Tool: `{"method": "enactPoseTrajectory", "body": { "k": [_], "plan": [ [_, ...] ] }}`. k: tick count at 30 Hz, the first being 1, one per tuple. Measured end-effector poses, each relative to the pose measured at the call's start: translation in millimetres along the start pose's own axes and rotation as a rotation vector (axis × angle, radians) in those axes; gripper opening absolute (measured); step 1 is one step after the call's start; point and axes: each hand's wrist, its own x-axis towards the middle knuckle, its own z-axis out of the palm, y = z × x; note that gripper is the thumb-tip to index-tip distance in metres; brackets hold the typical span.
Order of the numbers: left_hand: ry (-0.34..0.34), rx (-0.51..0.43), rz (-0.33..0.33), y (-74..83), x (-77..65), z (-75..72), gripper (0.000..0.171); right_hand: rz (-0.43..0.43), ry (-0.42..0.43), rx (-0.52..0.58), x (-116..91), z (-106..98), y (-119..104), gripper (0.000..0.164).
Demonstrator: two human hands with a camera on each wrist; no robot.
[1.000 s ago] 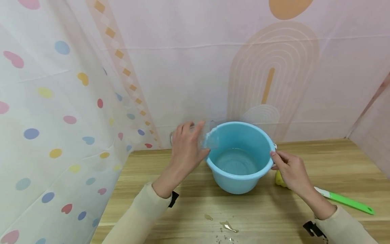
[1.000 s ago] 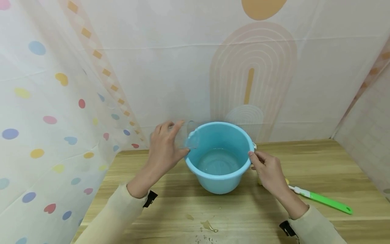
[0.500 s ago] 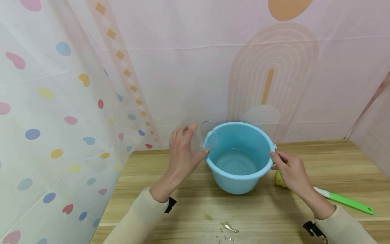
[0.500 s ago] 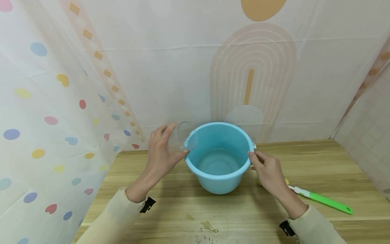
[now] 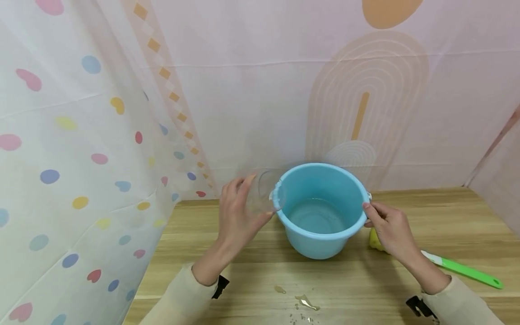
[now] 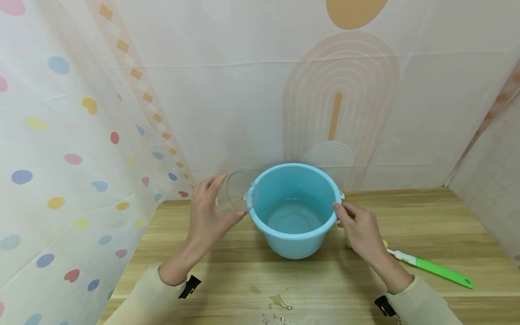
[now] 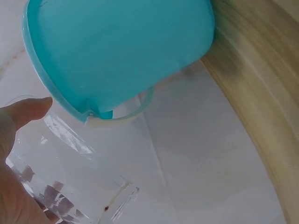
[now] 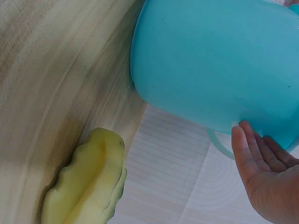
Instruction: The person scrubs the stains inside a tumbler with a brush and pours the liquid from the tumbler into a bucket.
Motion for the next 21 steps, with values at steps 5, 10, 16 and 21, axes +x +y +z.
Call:
{"method": "enactPoseTrajectory", "body": {
  "k": [5, 10, 16, 21],
  "plan": [
    [0.003, -0.034, -0.080, -2.2, -10.4, -3.8, 0.086, -0.012, 0.004, -0.008, 0, -1, 2, 0.038],
    [0.007, -0.067, -0.155, -3.0, -19.3, -8.2, 0.086, -0.016, 0.008, -0.010, -1, -1, 3, 0.038],
    [0.026, -0.075, -0.124, -3.3, -31.7, -11.3, 0.089, -0.018, 0.016, -0.009, -1, -3, 4, 0.036],
    [0.022, -0.126, -0.151, -2.0, -45.7, -10.6, 0.088, -0.016, 0.017, -0.008, -1, -3, 4, 0.035]
  ]
}}
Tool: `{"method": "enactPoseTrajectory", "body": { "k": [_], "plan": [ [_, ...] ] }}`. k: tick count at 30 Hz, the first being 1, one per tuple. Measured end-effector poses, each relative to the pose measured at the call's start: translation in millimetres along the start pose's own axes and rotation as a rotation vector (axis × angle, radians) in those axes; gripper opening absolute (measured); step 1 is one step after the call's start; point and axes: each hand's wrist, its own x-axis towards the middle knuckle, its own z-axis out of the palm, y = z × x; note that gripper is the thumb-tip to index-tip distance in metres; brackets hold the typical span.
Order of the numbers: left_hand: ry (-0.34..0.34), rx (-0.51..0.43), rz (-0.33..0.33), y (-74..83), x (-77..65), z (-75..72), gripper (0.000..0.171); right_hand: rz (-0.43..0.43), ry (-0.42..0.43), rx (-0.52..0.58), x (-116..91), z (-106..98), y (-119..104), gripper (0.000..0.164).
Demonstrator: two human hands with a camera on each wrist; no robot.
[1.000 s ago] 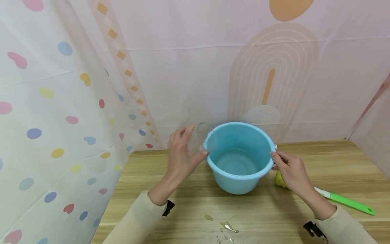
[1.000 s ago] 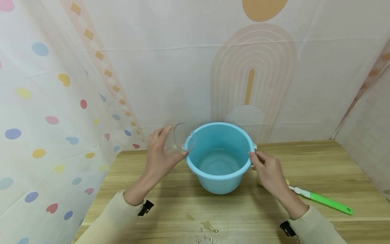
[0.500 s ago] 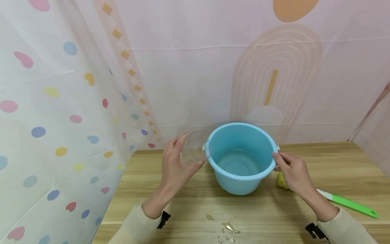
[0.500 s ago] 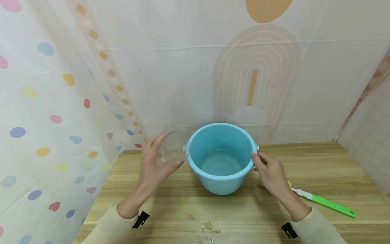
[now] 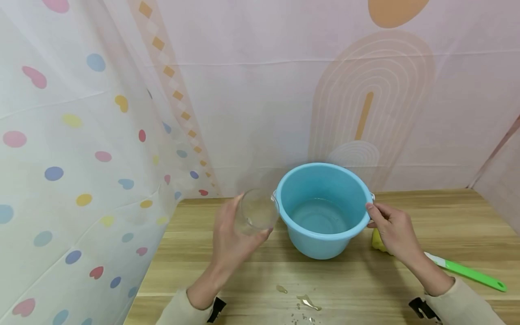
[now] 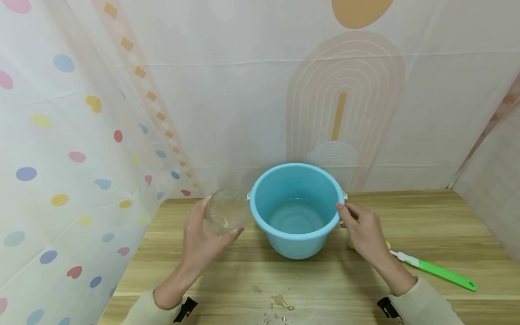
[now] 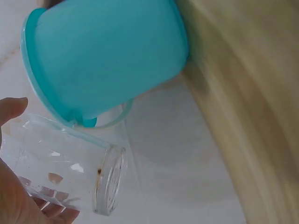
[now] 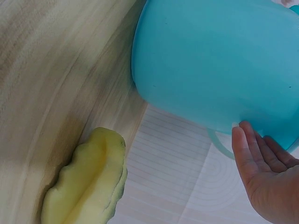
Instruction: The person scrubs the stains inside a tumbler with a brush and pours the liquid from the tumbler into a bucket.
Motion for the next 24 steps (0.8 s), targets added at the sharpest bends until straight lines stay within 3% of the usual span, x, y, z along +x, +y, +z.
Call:
{"method": "enactPoseTrajectory", "body": {
  "k": [5, 10, 20, 24],
  "plan": [
    [-0.019, -0.035, -0.067, 2.7, -14.5, 3.1, 0.090, 0.005, -0.002, -0.001, -1, -1, 0, 0.037],
    [-0.023, -0.057, -0.071, 6.0, -25.0, 6.8, 0.091, 0.010, -0.003, 0.002, -1, -2, -1, 0.038],
    [-0.086, -0.119, -0.175, 18.6, -37.4, 8.2, 0.092, -0.003, 0.008, 0.009, 1, -3, -2, 0.037],
    [-0.092, -0.129, -0.189, 23.0, -42.2, 8.1, 0.092, 0.005, 0.008, 0.006, 0, -2, -2, 0.037]
  ]
}}
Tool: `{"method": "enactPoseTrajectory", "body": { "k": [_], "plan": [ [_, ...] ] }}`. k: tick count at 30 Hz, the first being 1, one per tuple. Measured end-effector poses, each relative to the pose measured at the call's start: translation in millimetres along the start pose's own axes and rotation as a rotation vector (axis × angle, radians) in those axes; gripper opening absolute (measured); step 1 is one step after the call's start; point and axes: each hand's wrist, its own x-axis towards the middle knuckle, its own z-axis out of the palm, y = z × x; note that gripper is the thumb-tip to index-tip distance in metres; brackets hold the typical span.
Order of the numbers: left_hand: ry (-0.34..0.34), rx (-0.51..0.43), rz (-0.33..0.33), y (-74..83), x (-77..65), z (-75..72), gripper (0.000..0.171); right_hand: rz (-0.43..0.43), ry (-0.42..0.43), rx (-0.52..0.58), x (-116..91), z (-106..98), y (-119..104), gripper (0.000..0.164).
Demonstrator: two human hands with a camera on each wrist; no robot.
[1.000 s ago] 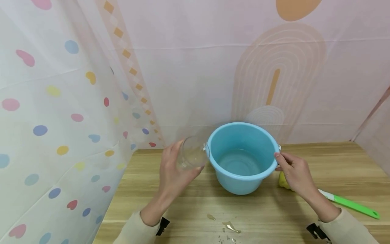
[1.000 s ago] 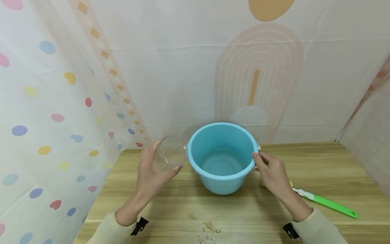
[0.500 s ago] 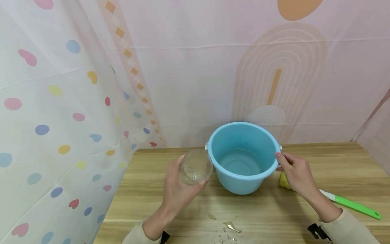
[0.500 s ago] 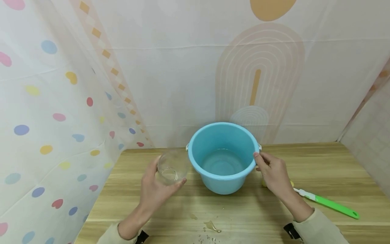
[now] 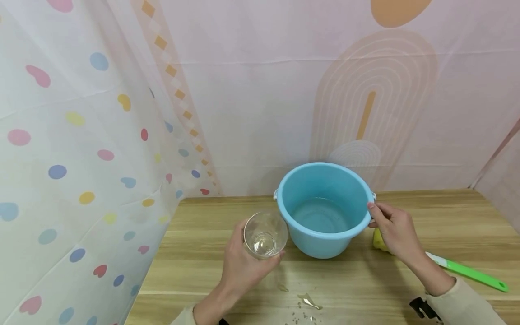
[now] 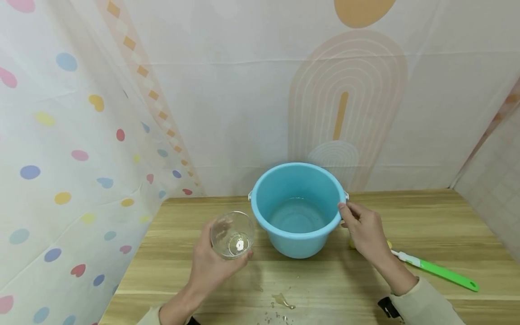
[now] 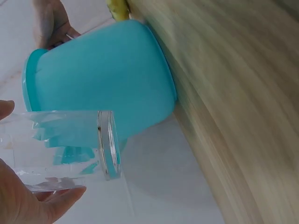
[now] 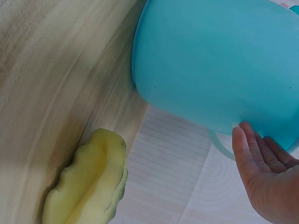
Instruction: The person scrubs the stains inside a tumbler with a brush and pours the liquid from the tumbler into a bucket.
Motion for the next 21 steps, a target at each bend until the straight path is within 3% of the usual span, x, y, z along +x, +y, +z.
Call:
{"method": "enactPoseTrajectory", "body": {
  "k": [10, 17, 21],
  "plan": [
    [-0.075, -0.033, 0.007, 2.5, -12.3, 4.1, 0.092, 0.005, 0.000, -0.013, 0, 0, -2, 0.039],
    [-0.145, -0.111, 0.113, -2.5, -18.3, 13.3, 0.091, 0.008, 0.006, -0.007, -1, 1, -3, 0.039],
    [-0.190, -0.154, 0.139, -3.5, -21.8, 16.8, 0.090, 0.007, 0.006, -0.002, -1, 2, -3, 0.038]
  ]
}}
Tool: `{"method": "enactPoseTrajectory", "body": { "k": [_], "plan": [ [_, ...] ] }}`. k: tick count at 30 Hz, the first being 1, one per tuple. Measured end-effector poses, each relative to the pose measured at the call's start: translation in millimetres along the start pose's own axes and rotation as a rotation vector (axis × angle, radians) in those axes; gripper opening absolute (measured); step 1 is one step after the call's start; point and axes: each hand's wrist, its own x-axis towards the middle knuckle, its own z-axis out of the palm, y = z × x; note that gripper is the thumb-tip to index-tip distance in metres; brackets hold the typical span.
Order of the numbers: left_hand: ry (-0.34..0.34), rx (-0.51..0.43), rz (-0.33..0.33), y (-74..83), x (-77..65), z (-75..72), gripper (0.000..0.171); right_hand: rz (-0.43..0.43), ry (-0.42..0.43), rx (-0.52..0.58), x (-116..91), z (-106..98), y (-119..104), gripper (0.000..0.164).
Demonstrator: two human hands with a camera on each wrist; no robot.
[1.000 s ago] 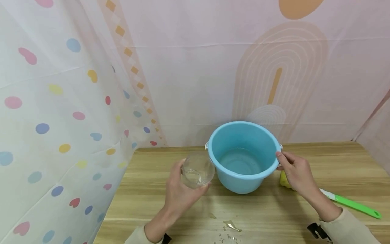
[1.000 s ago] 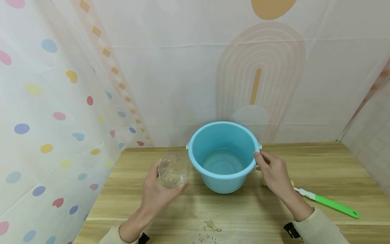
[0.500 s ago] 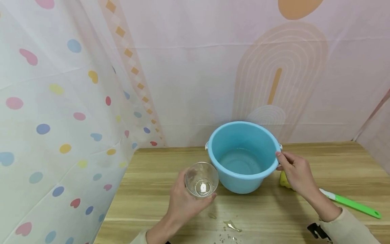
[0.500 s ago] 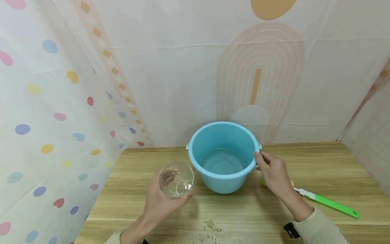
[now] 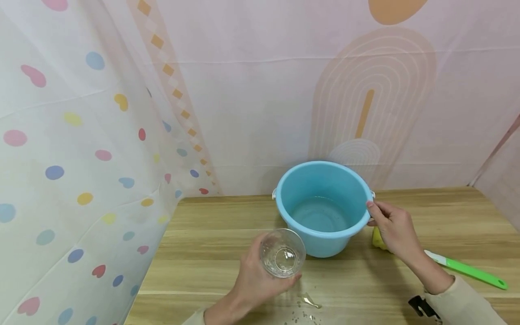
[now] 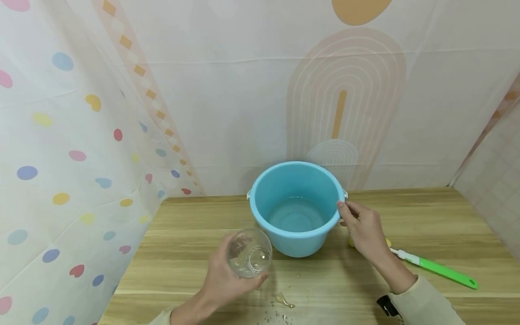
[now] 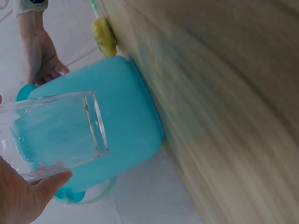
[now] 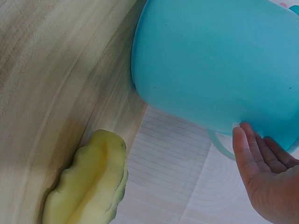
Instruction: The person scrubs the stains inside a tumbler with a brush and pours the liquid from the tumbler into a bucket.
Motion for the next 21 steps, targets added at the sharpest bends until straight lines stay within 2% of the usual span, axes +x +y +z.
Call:
{"method": "enactPoseTrajectory", "body": {
  "k": [3, 10, 13, 18, 21],
  "plan": [
    [-0.033, -0.019, -0.021, 1.7, -2.8, 2.4, 0.092, -0.004, -0.001, 0.001, 0, 1, 0, 0.038],
    [-0.126, -0.108, -0.154, 7.9, -9.4, 8.2, 0.094, -0.006, 0.000, -0.001, -1, 0, 0, 0.038],
    [-0.159, -0.148, -0.147, 8.1, -11.2, 12.2, 0.092, -0.007, 0.000, 0.000, -1, 0, 0, 0.037],
    [-0.221, -0.220, -0.076, 6.6, -12.5, 20.6, 0.089, -0.003, -0.001, -0.007, -1, 0, 0, 0.038],
    [-0.267, -0.282, -0.104, 7.3, -12.2, 23.8, 0.088, -0.001, -0.001, -0.012, -2, -1, -1, 0.039]
  ]
}}
